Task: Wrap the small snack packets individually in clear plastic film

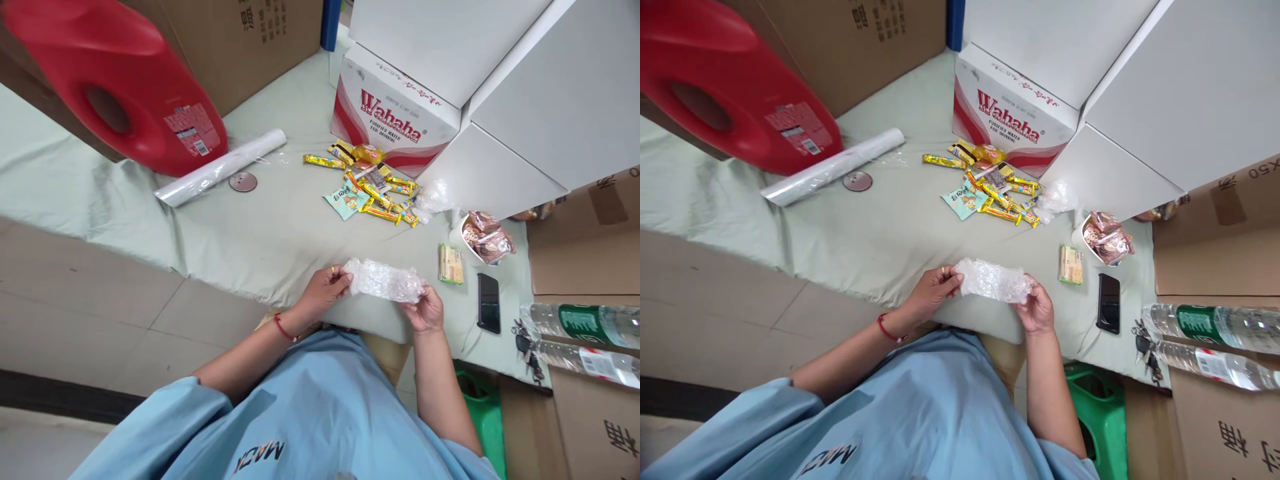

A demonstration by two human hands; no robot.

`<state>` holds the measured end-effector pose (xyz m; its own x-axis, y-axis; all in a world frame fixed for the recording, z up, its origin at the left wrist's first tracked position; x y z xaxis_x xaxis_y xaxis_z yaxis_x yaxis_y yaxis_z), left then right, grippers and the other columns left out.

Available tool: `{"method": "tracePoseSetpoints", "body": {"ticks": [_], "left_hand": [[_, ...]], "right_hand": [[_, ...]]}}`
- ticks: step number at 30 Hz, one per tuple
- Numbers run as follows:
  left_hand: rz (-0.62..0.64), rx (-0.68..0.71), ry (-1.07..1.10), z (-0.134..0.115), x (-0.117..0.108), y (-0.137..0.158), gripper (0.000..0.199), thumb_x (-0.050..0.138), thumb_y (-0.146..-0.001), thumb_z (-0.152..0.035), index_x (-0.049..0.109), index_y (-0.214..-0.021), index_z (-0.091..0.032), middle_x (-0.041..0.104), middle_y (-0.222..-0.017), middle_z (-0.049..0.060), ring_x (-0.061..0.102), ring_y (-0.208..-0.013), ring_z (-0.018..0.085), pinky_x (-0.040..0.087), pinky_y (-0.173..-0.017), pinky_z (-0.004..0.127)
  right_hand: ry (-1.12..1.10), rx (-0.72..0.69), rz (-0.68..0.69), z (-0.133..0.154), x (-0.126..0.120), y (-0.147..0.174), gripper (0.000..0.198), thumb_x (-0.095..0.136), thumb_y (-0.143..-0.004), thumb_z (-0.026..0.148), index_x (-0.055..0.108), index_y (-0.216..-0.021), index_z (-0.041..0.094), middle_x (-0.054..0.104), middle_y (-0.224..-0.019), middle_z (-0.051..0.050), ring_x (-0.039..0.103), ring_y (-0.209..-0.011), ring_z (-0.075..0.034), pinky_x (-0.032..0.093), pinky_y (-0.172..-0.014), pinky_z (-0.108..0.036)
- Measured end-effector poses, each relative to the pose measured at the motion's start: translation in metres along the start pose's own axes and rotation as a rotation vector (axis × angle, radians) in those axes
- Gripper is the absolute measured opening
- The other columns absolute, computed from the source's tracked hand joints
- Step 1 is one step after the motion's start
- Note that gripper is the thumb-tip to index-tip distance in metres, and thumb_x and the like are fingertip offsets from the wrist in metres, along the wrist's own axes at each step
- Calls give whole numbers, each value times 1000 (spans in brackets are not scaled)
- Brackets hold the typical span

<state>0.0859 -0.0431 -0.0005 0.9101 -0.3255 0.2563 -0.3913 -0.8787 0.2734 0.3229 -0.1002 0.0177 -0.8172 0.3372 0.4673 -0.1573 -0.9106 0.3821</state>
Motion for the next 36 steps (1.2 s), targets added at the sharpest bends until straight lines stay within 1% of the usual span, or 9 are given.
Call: {"method": "tracePoseSetpoints", "body": {"ticks": [7, 10, 12, 15, 19, 22, 28, 32, 36], "left_hand": [[-62, -64, 80, 5, -1, -7, 40, 73, -82, -57, 61, -71, -20, 61, -59, -2, 50, -55, 12, 41, -57, 26], [39, -55, 99, -20, 31, -26, 37, 74, -82, -53, 63, -72, -18, 66, -68, 2, 57, -64, 13, 48, -64, 27], [174, -11, 235, -50, 64, -42, 36, 78, -79, -49, 70, -94, -17, 74, -102, 9, 68, -87, 19, 55, -79, 32], [295, 51, 304, -90, 100, -61, 71, 87, -73, -44, 62, -137, -26, 54, -153, 14, 61, -129, 32, 57, -95, 43], [375, -54, 144, -78, 112, -55, 56, 83, -77, -59, 65, -114, -20, 60, -138, 14, 60, -125, 31, 57, -95, 43], [369, -156, 8, -39, 102, -31, 55, 70, -84, -72, 62, -95, -19, 66, -110, 8, 62, -112, 25, 56, -92, 40], [235, -75, -114, -9, 71, 0, 50, 72, -81, -65, 67, -99, -19, 71, -108, 8, 64, -106, 25, 52, -98, 41], [137, 1, -160, -10, 41, -4, 30, 77, -75, -48, 69, -81, -20, 76, -103, 8, 67, -108, 27, 48, -103, 40], [-57, -57, -72, -5, 8, -2, 35, 76, -76, -52, 66, -79, -19, 74, -98, 7, 67, -98, 24, 55, -91, 37]], "right_hand": [[-172, -141, -139, 41, -23, 7, 19, 69, -61, 18, 64, -78, 24, 55, -64, 7, 30, -43, -5, 29, -34, -14], [-213, -223, -164, 53, -29, 18, 22, 68, -61, 19, 66, -82, 25, 52, -60, 9, 29, -42, -6, 29, -34, -15], [-211, -268, -193, 55, -32, 27, 29, 68, -59, 19, 69, -87, 24, 54, -62, 8, 32, -43, -7, 31, -35, -17], [-128, -344, -262, 53, -37, 41, 40, 69, -59, 23, 73, -99, 23, 66, -77, 2, 47, -54, -10, 39, -44, -21], [191, -468, -288, 43, -41, 60, 21, 72, -72, 35, 72, -90, 25, 68, -83, -2, 57, -68, -18, 47, -61, -30], [453, -524, -165, 31, -32, 68, 10, 69, -79, 32, 65, -76, 23, 66, -85, -2, 58, -76, -19, 47, -73, -33], [860, -537, 62, -3, 17, 58, 7, 62, -83, 19, 62, -78, 23, 73, -112, -7, 66, -97, -22, 49, -85, -33], [816, -537, 138, -18, 42, 43, 8, 62, -82, 17, 60, -79, 23, 75, -119, -9, 69, -102, -23, 51, -89, -34], [623, -481, 9, -22, 35, 33, 7, 62, -85, 22, 58, -80, 23, 75, -120, -10, 72, -104, -23, 54, -92, -38]]}}
Point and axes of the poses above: each hand's wrist, its own y-axis away from the middle knuckle, its own x-axis out of the palm, z = x × y, the point moved 7 cm from there along -y, towards the middle knuckle
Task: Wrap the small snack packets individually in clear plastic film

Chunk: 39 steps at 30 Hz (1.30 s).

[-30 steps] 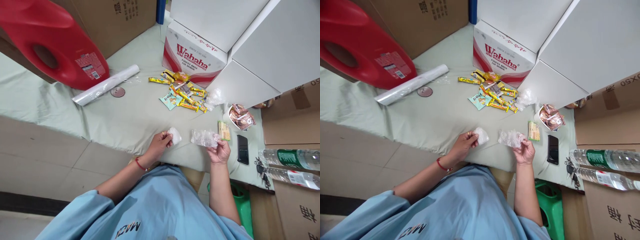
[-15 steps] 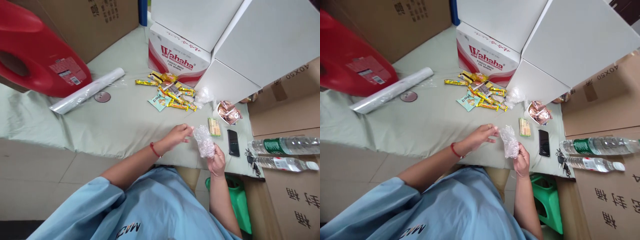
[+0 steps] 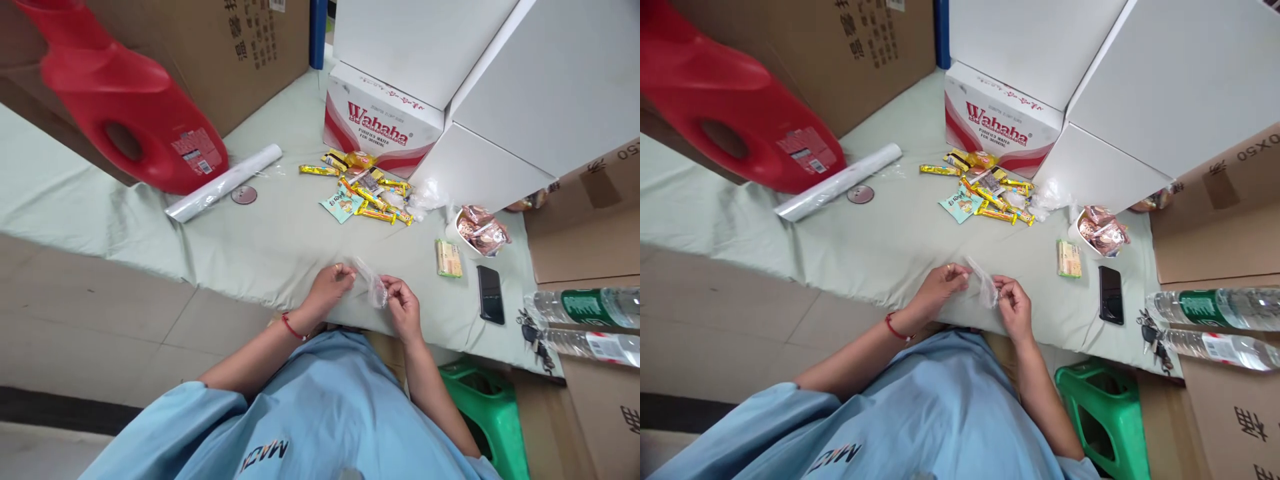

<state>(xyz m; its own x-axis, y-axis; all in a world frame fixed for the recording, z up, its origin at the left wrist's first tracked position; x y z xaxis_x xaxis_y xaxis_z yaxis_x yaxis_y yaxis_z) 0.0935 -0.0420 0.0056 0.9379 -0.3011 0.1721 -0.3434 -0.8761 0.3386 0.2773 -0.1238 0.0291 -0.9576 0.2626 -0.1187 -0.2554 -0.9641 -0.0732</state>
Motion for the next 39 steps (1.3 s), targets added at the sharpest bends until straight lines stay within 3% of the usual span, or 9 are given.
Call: {"method": "tracePoseSetpoints", "body": {"ticks": [6, 16, 20, 23, 26, 29, 33, 36, 39], "left_hand": [[130, -94, 4, 8, 18, 12, 50, 88, -69, -53, 65, -98, -18, 72, -105, 9, 68, -98, 24, 56, -79, 34], [68, -16, -127, 18, -3, 10, 20, 69, -76, -37, 60, -79, -20, 63, -73, -1, 57, -69, 16, 42, -67, 29], [57, 164, -380, 1, 4, 20, 16, 66, -83, -34, 58, -77, -21, 63, -79, 1, 57, -73, 18, 41, -69, 30], [71, 302, -469, -11, 12, 27, 23, 67, -83, -32, 52, -70, -21, 61, -81, 2, 54, -73, 17, 41, -70, 31], [136, 307, -318, -12, 11, 27, 24, 68, -83, -35, 53, -70, -21, 65, -88, 4, 57, -79, 17, 43, -74, 30], [114, 100, -32, 2, -2, 20, 33, 75, -81, -45, 55, -74, -20, 64, -79, 0, 55, -73, 15, 43, -69, 28], [121, -106, 341, 15, -9, 17, 47, 83, -76, -59, 55, -76, -20, 57, -71, -3, 52, -66, 12, 44, -64, 25], [198, -169, 476, 12, -2, 22, 54, 75, -79, -73, 62, -92, -21, 68, -90, 3, 65, -77, 17, 55, -72, 32], [268, -200, 500, 10, 5, 27, 60, 90, -70, -58, 65, -110, -22, 72, -110, 7, 71, -92, 21, 59, -86, 38]], "right_hand": [[34, 48, 24, -2, 7, 10, 8, 65, -83, 23, 58, -78, 23, 75, -120, -10, 71, -103, -23, 54, -91, -37], [-186, 283, -86, -25, -9, 8, 22, 66, -89, 45, 62, -84, 24, 77, -105, -7, 70, -94, -23, 56, -82, -36], [-23, 169, 54, 3, 4, 1, 48, 67, -92, 63, 65, -125, 28, 69, -137, -10, 65, -125, -27, 55, -99, -41], [229, 55, 134, 21, 17, -7, 54, 83, -82, 56, 69, -126, 28, 67, -138, -9, 61, -130, -27, 51, -107, -41], [240, 109, 33, 16, 12, -16, 32, 75, -90, 56, 72, -97, 25, 72, -98, -4, 67, -94, -21, 55, -84, -34], [-1, 281, -103, -2, 0, -17, 40, 76, -86, 61, 62, -79, 24, 57, -67, 4, 51, -60, -14, 45, -58, -27], [-182, 406, -144, -16, 0, -9, 48, 86, -74, 63, 58, -75, 23, 54, -65, 6, 45, -56, -12, 40, -54, -25], [-198, 395, -213, -17, -4, -5, 49, 85, -74, 65, 60, -78, 23, 54, -66, 6, 45, -56, -12, 40, -54, -25], [-178, 331, -292, -14, -16, -4, 48, 84, -77, 64, 59, -79, 24, 53, -67, 6, 45, -59, -11, 39, -56, -24]]}}
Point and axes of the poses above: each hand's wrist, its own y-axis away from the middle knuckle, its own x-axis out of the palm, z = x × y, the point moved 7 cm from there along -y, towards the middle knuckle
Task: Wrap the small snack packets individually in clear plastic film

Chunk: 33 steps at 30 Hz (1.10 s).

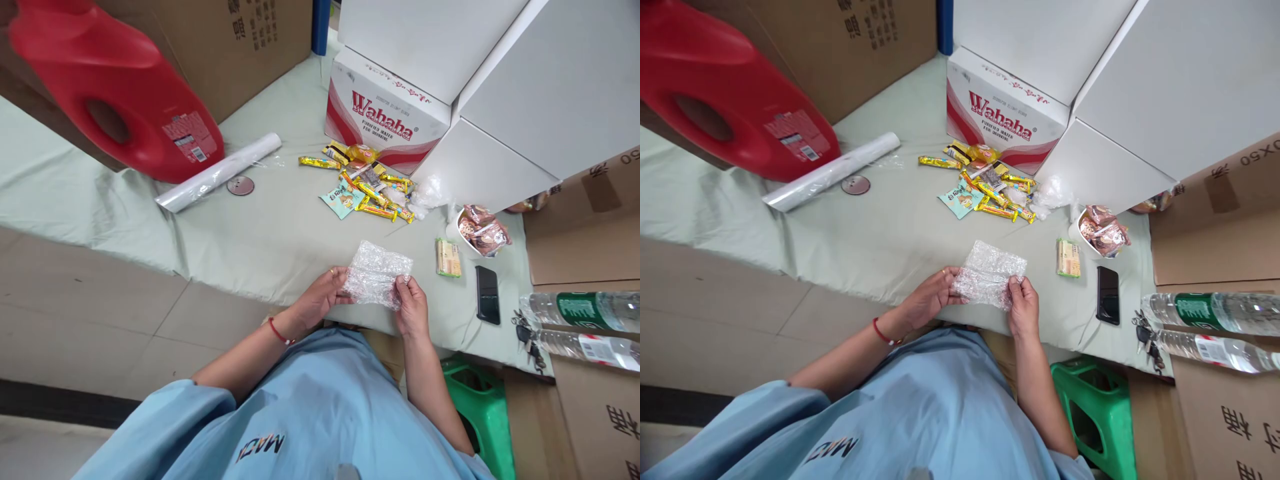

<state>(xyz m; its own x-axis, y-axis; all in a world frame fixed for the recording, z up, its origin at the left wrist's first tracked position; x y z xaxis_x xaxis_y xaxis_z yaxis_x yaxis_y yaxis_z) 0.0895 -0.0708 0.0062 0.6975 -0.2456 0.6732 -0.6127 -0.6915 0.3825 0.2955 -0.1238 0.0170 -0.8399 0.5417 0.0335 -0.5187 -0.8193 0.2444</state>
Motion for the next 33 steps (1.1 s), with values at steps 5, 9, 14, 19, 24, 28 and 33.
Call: {"method": "tracePoseSetpoints", "body": {"ticks": [5, 9, 14, 19, 24, 28, 33], "left_hand": [[4, -42, -103, 8, 1, -3, 64, 97, -56, -24, 69, -113, -19, 76, -105, 5, 71, -93, 19, 53, -93, 34], [6, -11, -169, 10, 1, -7, 43, 93, -59, -28, 70, -93, -16, 73, -85, 1, 65, -78, 15, 50, -80, 30], [-58, 51, -181, 7, -2, -5, 43, 93, -61, -38, 65, -86, -18, 67, -79, -2, 59, -72, 13, 46, -73, 28], [-59, 124, -255, 3, 2, -1, 40, 89, -70, -46, 63, -79, -18, 63, -75, -2, 55, -73, 13, 44, -74, 27], [-72, 160, -276, 6, 3, -2, 40, 86, -72, -48, 61, -81, -18, 62, -78, -2, 54, -75, 14, 44, -75, 28], [-74, 164, -269, 6, 1, -1, 42, 88, -70, -48, 61, -82, -19, 59, -75, -4, 51, -69, 12, 43, -71, 28], [-125, 170, -271, 0, -8, 5, 40, 88, -71, -48, 63, -83, -19, 59, -75, -3, 52, -70, 12, 43, -72, 28]], "right_hand": [[7, -1, -6, -2, -10, -1, 45, 84, -79, 61, 60, -79, 23, 53, -69, 6, 45, -60, -11, 40, -58, -24], [29, 22, 28, -11, -9, 0, 44, 83, -80, 61, 59, -78, 23, 52, -68, 6, 45, -59, -11, 41, -58, -25], [328, -197, -67, 6, -20, 3, 42, 78, -86, 56, 67, -108, 23, 68, -103, -4, 62, -90, -19, 54, -81, -33], [573, -519, 110, 47, 8, 29, 36, 70, -96, 49, 66, -124, 27, 65, -124, -10, 61, -116, -28, 50, -106, -48], [751, -740, 284, 62, 52, 57, 44, 83, -86, 46, 68, -126, 33, 57, -146, -10, 44, -143, -36, 37, -122, -61], [657, -628, 261, 50, 49, 42, 10, 69, -98, 37, 75, -101, 30, 67, -130, -8, 52, -136, -31, 40, -119, -56], [216, -246, 39, 26, 1, 9, 23, 77, -90, 46, 71, -94, 24, 74, -111, -7, 67, -108, -23, 54, -100, -41]]}}
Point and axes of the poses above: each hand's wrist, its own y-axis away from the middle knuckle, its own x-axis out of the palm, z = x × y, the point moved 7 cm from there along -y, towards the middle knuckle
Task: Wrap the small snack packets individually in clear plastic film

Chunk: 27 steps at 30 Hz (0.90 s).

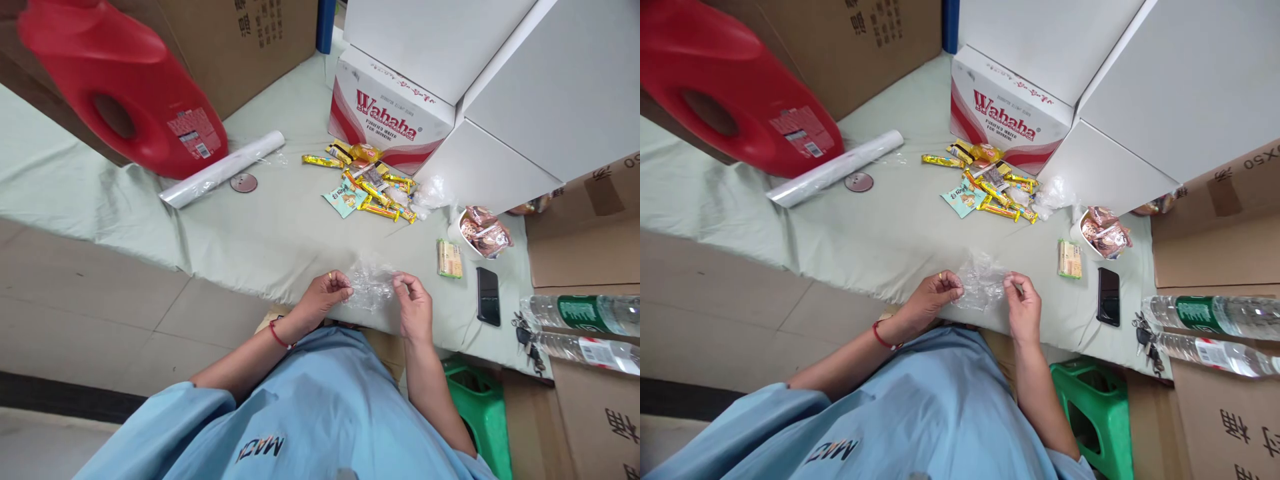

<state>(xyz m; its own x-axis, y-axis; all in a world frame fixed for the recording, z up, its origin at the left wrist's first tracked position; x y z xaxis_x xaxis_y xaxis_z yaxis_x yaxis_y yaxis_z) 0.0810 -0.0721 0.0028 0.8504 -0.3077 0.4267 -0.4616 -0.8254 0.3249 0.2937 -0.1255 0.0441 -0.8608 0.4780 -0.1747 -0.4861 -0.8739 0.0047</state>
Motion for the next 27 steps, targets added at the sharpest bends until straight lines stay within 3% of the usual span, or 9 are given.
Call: {"method": "tracePoseSetpoints", "body": {"ticks": [4, 8, 15, 18, 20, 23, 27], "left_hand": [[-44, -2, 19, -3, -9, 0, 41, 89, -68, -48, 62, -82, -20, 59, -73, -4, 52, -69, 12, 44, -71, 28], [-99, 30, 111, -11, -23, -1, 40, 90, -68, -44, 62, -82, -20, 63, -77, -3, 56, -71, 11, 45, -73, 27], [-194, -14, 212, -17, -48, 1, 46, 94, -67, -47, 62, -86, -20, 69, -81, 0, 62, -73, 13, 48, -72, 27], [-234, 22, 167, -21, -56, 5, 40, 90, -70, -45, 61, -82, -20, 69, -83, 0, 60, -74, 13, 47, -72, 27], [-247, 71, 71, -25, -59, 7, 33, 88, -66, -32, 60, -78, -20, 71, -92, 2, 63, -86, 16, 48, -79, 28], [-217, 130, -73, -32, -60, 8, 22, 76, -61, -17, 58, -73, -20, 71, -101, 3, 65, -103, 20, 48, -93, 32], [-152, 99, -18, -32, -55, 9, 29, 64, -56, -14, 57, -83, -21, 69, -110, 2, 69, -97, 19, 49, -95, 35]], "right_hand": [[-267, 197, -165, -22, -35, -7, 36, 88, -77, 48, 65, -89, 24, 76, -98, -2, 69, -84, -17, 58, -75, -31], [-434, 268, -204, -36, -57, -10, 36, 92, -75, 41, 61, -87, 24, 77, -94, 1, 74, -86, -17, 63, -74, -32], [-511, 367, -222, -51, -50, -7, 38, 96, -69, 34, 63, -86, 24, 76, -92, 3, 71, -74, -12, 64, -64, -26], [-440, 339, -145, -48, -36, -8, 35, 93, -71, 34, 64, -88, 24, 76, -100, 1, 72, -89, -15, 64, -69, -27], [-359, 310, -73, -45, -30, -8, 39, 92, -70, 31, 67, -98, 25, 76, -107, -1, 72, -100, -18, 63, -77, -30], [-228, 288, 17, -41, -30, -13, 59, 92, -67, 30, 66, -120, 28, 75, -116, -5, 70, -110, -22, 60, -89, -37], [-90, 215, 71, -29, -36, -31, 76, 90, -74, 42, 57, -141, 28, 74, -122, -7, 68, -118, -24, 55, -99, -40]]}}
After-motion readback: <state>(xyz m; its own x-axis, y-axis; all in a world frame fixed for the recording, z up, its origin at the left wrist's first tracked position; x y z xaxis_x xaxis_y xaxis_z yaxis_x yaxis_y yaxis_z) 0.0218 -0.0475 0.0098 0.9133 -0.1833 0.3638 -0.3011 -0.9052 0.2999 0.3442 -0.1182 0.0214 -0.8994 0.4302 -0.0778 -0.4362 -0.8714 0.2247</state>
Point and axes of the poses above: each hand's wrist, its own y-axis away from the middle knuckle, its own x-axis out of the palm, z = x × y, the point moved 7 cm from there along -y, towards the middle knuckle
